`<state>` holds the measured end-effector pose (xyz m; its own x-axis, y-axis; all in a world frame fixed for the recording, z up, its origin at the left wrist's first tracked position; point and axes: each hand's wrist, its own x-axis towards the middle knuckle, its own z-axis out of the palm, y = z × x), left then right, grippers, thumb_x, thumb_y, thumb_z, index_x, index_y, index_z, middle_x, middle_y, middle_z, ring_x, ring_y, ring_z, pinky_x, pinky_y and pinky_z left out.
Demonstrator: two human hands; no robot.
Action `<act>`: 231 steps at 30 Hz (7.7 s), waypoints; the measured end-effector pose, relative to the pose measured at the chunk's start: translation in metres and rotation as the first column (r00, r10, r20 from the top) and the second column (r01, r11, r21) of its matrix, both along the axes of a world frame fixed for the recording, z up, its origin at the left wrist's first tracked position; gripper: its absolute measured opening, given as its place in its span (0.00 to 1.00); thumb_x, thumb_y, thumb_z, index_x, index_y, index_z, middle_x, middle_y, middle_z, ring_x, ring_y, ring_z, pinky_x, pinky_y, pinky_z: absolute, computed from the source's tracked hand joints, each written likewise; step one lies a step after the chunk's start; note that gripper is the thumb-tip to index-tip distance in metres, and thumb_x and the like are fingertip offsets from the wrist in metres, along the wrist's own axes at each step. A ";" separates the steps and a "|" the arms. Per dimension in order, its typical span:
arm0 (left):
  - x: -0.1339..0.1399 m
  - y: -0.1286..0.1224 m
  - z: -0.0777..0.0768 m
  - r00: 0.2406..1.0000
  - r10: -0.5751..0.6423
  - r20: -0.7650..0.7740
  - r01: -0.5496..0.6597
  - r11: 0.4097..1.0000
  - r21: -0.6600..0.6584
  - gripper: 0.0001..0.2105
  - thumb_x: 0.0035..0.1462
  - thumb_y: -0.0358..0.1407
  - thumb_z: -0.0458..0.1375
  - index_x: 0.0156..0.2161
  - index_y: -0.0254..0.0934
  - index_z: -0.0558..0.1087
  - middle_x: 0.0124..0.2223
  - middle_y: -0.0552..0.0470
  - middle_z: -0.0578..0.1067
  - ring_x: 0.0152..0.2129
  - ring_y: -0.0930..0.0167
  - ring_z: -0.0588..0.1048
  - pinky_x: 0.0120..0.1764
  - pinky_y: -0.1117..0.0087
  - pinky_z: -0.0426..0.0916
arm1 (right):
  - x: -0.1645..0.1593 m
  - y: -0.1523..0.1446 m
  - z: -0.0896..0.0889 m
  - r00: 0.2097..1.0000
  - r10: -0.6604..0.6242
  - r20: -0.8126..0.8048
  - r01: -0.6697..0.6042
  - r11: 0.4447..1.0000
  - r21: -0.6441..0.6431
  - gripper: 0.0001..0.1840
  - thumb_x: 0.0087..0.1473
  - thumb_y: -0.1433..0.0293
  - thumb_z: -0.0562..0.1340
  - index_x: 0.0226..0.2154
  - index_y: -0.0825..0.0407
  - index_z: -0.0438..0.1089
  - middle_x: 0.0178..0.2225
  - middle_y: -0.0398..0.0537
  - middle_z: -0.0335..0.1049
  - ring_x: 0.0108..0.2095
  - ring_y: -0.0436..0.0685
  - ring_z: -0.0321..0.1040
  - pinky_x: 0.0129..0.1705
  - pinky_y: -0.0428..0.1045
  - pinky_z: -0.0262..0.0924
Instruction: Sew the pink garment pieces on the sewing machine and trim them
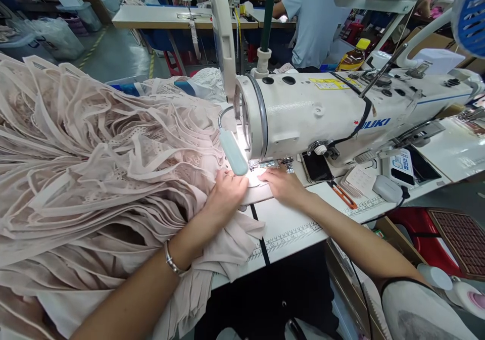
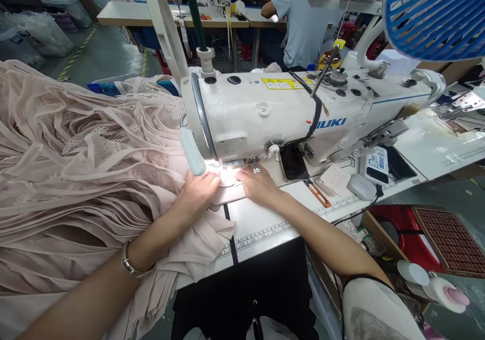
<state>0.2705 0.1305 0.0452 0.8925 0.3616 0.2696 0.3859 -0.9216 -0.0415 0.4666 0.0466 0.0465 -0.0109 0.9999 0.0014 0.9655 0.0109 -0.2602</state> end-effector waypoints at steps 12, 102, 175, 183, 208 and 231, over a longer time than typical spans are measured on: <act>0.001 0.007 -0.002 0.997 -0.075 -0.002 0.075 0.997 -0.010 0.12 0.67 0.26 0.49 0.47 0.35 0.74 0.36 0.47 0.72 0.31 0.67 0.69 0.32 0.67 0.61 | 0.009 -0.007 -0.013 0.990 0.083 -0.111 -0.052 0.964 0.259 0.24 0.60 0.78 0.51 0.50 0.46 0.76 0.47 0.46 0.77 0.46 0.57 0.72 0.41 0.49 0.66; 0.016 -0.006 0.001 0.991 0.122 -0.061 -0.120 0.992 0.047 0.16 0.67 0.26 0.44 0.37 0.31 0.75 0.34 0.41 0.75 0.33 0.61 0.73 0.46 0.53 0.65 | -0.009 0.015 0.010 0.985 -0.077 0.156 0.103 0.980 -0.170 0.25 0.61 0.76 0.48 0.58 0.55 0.65 0.43 0.59 0.73 0.40 0.64 0.68 0.43 0.55 0.60; 0.022 0.025 0.008 0.885 0.465 0.026 -0.466 0.883 0.049 0.13 0.59 0.23 0.48 0.37 0.34 0.75 0.37 0.38 0.75 0.36 0.57 0.74 0.37 0.59 0.67 | -0.005 0.008 0.003 0.969 -0.099 0.226 0.105 0.994 -0.014 0.25 0.63 0.80 0.46 0.54 0.50 0.70 0.43 0.56 0.75 0.46 0.66 0.68 0.52 0.59 0.60; -0.036 -0.045 0.042 0.988 0.154 0.007 -0.153 0.973 0.174 0.13 0.60 0.21 0.47 0.31 0.36 0.70 0.30 0.45 0.70 0.30 0.60 0.70 0.35 0.61 0.65 | -0.031 -0.021 0.011 0.841 0.539 0.032 -0.538 0.832 0.135 0.20 0.62 0.60 0.64 0.52 0.53 0.69 0.46 0.55 0.71 0.44 0.61 0.65 0.45 0.55 0.60; 0.007 -0.012 0.048 0.888 0.365 -0.279 -0.398 0.915 -0.069 0.14 0.58 0.20 0.46 0.38 0.29 0.73 0.29 0.38 0.77 0.27 0.58 0.79 0.29 0.65 0.67 | -0.024 -0.082 0.025 0.490 -0.300 -0.819 -0.050 0.928 -0.370 0.16 0.62 0.55 0.54 0.37 0.50 0.65 0.23 0.41 0.71 0.14 0.49 0.62 0.17 0.45 0.55; 0.007 -0.007 0.031 0.958 -0.097 -0.268 0.128 0.987 0.101 0.12 0.56 0.18 0.49 0.35 0.30 0.74 0.36 0.41 0.76 0.34 0.59 0.75 0.35 0.62 0.69 | 0.130 -0.130 0.060 0.779 -0.573 0.256 0.578 0.813 0.062 0.09 0.55 0.69 0.60 0.33 0.52 0.77 0.35 0.52 0.79 0.35 0.62 0.75 0.37 0.51 0.63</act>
<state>0.2771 0.1234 0.0761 0.9704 0.2349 0.0552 0.2413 -0.9412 -0.2363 0.5963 -0.0839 0.1066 0.5695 0.8198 0.0600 0.8214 -0.5704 -0.0028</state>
